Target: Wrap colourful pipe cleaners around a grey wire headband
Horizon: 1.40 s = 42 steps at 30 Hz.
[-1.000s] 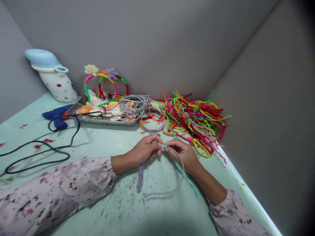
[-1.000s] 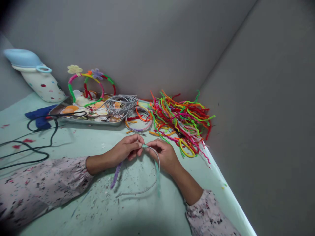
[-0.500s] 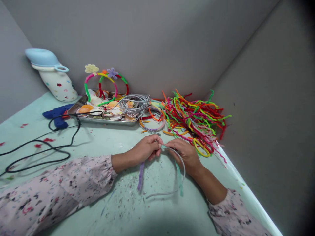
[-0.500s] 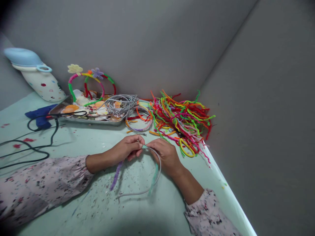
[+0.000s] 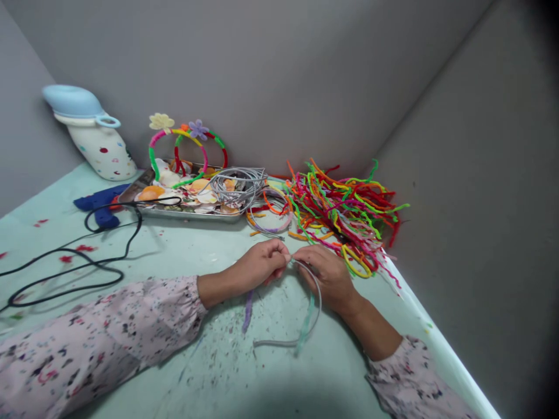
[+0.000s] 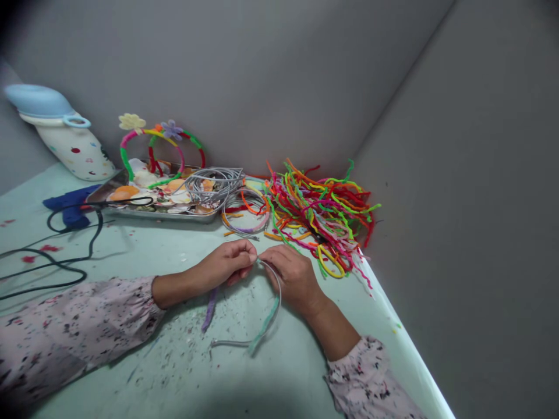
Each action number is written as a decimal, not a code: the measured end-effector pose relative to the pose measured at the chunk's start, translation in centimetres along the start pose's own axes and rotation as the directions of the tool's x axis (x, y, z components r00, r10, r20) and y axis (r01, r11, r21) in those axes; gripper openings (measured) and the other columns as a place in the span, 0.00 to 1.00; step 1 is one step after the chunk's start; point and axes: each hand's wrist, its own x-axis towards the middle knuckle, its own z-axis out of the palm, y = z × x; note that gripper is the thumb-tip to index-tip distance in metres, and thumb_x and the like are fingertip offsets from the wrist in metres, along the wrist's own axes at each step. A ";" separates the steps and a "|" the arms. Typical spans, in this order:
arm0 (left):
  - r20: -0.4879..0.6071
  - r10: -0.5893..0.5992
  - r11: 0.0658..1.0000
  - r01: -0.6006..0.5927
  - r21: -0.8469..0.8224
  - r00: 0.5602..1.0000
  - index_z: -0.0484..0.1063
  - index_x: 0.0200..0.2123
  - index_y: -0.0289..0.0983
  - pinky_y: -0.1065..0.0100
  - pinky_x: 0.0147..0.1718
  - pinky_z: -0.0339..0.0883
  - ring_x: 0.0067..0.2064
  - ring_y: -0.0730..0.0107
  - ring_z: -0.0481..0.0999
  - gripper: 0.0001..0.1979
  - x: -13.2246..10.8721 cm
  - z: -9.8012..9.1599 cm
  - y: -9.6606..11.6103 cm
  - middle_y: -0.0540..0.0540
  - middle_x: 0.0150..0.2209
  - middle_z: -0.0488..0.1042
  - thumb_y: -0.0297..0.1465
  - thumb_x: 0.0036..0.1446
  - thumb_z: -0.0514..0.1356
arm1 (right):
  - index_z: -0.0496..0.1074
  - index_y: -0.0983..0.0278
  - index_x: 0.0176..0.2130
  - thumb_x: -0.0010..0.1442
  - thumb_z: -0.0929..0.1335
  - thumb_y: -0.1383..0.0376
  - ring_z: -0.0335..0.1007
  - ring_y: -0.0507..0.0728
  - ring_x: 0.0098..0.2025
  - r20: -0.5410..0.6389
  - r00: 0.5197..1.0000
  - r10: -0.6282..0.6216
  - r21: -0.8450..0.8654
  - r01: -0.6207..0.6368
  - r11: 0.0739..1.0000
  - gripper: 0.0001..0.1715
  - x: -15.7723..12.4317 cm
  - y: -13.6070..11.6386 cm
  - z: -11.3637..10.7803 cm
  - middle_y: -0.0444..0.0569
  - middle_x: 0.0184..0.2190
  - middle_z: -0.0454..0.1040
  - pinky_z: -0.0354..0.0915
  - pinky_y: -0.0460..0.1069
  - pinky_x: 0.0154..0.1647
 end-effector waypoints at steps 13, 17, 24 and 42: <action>-0.016 -0.008 0.999 0.007 -0.049 1.000 0.63 0.30 0.36 0.79 0.13 0.49 0.15 0.83 0.57 0.08 0.0 -0.1 0.1 0.56 0.18 0.62 0.35 0.55 0.56 | 0.73 0.61 0.39 0.58 0.66 0.67 0.70 0.56 0.35 -0.113 0.932 0.344 -0.042 -0.350 0.936 0.08 -0.1 0.8 0.3 0.49 0.35 0.75 0.67 0.50 0.36; -0.005 -0.037 0.999 0.037 0.020 0.999 0.65 0.32 0.36 0.79 0.13 0.48 0.14 0.83 0.56 0.10 0.0 -0.1 0.0 0.56 0.18 0.62 0.37 0.56 0.55 | 0.74 0.61 0.39 0.57 0.66 0.69 0.71 0.56 0.38 -0.182 0.922 0.343 -0.068 -0.359 0.931 0.09 0.0 1.0 0.3 0.48 0.35 0.75 0.67 0.52 0.41; -0.029 -0.029 1.000 0.029 -0.002 0.999 0.66 0.32 0.35 0.79 0.12 0.49 0.14 0.83 0.56 0.09 0.2 -0.1 -0.1 0.56 0.17 0.62 0.36 0.55 0.55 | 0.73 0.60 0.45 0.56 0.66 0.70 0.69 0.59 0.45 -0.192 0.953 0.234 -0.147 -0.264 0.953 0.15 0.1 1.0 0.1 0.50 0.40 0.74 0.64 0.56 0.48; -0.169 0.042 0.994 -0.059 -0.095 0.985 0.67 0.34 0.35 0.78 0.13 0.48 0.14 0.82 0.55 0.09 0.1 -0.1 -0.2 0.57 0.17 0.62 0.36 0.56 0.56 | 0.72 0.61 0.34 0.60 0.65 0.65 0.69 0.56 0.31 -0.199 0.912 0.360 0.046 -0.358 0.933 0.06 0.4 -2.8 0.7 0.49 0.29 0.74 0.66 0.51 0.33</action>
